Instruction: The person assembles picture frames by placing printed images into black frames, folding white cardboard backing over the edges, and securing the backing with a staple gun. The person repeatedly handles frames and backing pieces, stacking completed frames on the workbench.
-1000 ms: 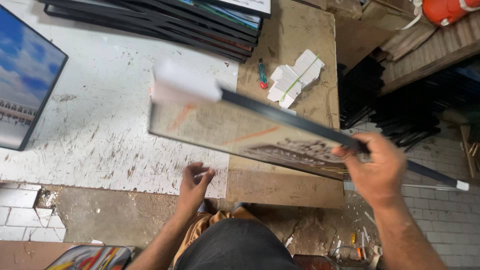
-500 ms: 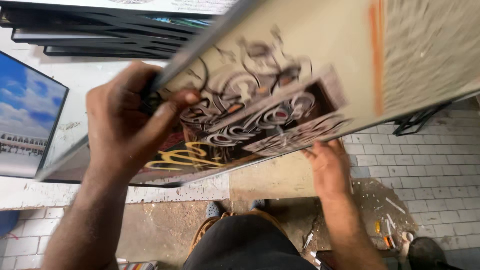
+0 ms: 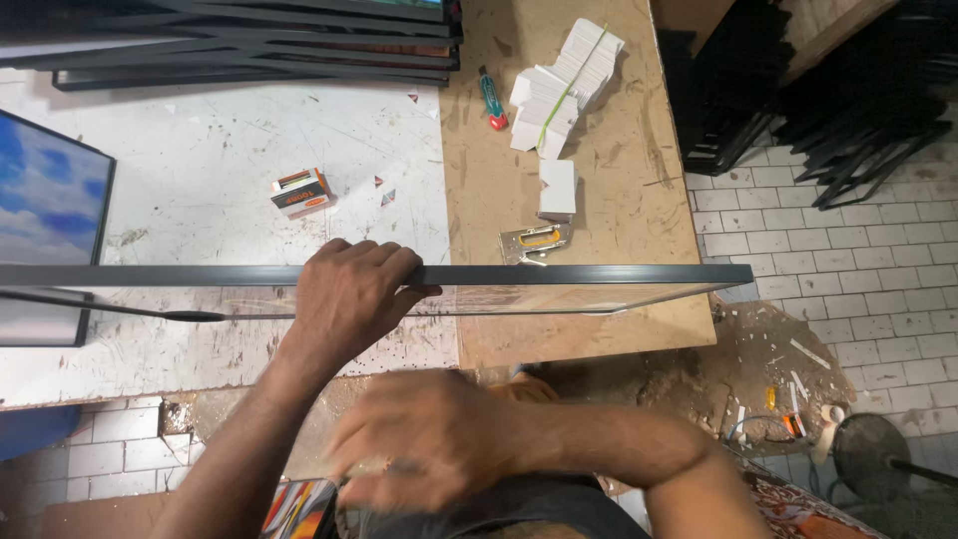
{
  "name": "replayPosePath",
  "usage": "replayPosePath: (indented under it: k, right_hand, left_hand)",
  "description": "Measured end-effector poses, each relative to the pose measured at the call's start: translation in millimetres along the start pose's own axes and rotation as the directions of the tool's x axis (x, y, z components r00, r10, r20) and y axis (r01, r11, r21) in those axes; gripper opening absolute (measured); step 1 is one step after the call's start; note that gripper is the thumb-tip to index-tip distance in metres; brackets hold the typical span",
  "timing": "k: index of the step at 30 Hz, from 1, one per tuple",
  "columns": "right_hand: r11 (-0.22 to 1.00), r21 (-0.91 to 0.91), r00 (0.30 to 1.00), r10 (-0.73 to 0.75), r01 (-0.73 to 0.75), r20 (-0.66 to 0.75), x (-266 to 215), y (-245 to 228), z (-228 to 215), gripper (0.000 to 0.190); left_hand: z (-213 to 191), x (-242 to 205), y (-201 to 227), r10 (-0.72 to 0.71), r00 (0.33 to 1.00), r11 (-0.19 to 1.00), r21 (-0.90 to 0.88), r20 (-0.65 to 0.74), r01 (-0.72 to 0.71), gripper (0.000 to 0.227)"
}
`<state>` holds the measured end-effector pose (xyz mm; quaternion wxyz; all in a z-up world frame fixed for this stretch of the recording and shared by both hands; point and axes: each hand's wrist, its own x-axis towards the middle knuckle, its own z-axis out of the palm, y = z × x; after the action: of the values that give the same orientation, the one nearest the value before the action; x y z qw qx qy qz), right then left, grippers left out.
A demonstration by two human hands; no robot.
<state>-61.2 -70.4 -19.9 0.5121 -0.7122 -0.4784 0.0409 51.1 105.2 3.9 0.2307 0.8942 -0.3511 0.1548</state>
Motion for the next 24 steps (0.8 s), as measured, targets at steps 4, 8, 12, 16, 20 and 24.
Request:
replayPosePath:
  k: [4, 8, 12, 16, 20, 24]
  right_hand:
    - [0.994, -0.105, 0.921, 0.069, -0.031, 0.383, 36.0, -1.3, 49.2, 0.017]
    - [0.962, -0.272, 0.890, 0.145, -0.025, 0.432, 13.0, 9.7, 70.1, 0.015]
    - [0.938, -0.347, 0.875, 0.164, 0.005, 0.456, -3.1, 17.7, 74.4, 0.015]
    - [0.927, -0.371, 0.873, 0.136, 0.055, 0.469, 3.6, 21.3, 68.5, 0.015]
    - [0.921, -0.382, 0.876, 0.126, 0.071, 0.466, 18.2, 8.2, 65.5, 0.015]
    - [0.923, -0.361, 0.917, 0.022, 0.134, 0.399, 17.2, -7.1, 19.9, 0.017]
  left_hand:
    - [5.8, 1.3, 11.4, -0.109, 0.994, 0.990, 0.087, -0.006, 0.110, 0.052]
    - [4.9, 4.3, 19.8, -0.165, 0.977, 0.973, 0.138, -0.132, 0.183, 0.068]
    - [9.1, 3.1, 20.9, -0.205, 0.962, 0.966, 0.123, -0.180, 0.229, 0.072]
    - [17.6, 5.3, 12.5, -0.207, 0.945, 0.965, 0.105, -0.252, 0.239, 0.072]
    - [36.5, 10.8, 2.4, -0.268, 0.937, 0.927, 0.205, -0.225, 0.315, 0.071]
    - [49.9, 16.2, -7.8, -0.368, 0.912, 0.866, 0.292, -0.179, 0.407, 0.070]
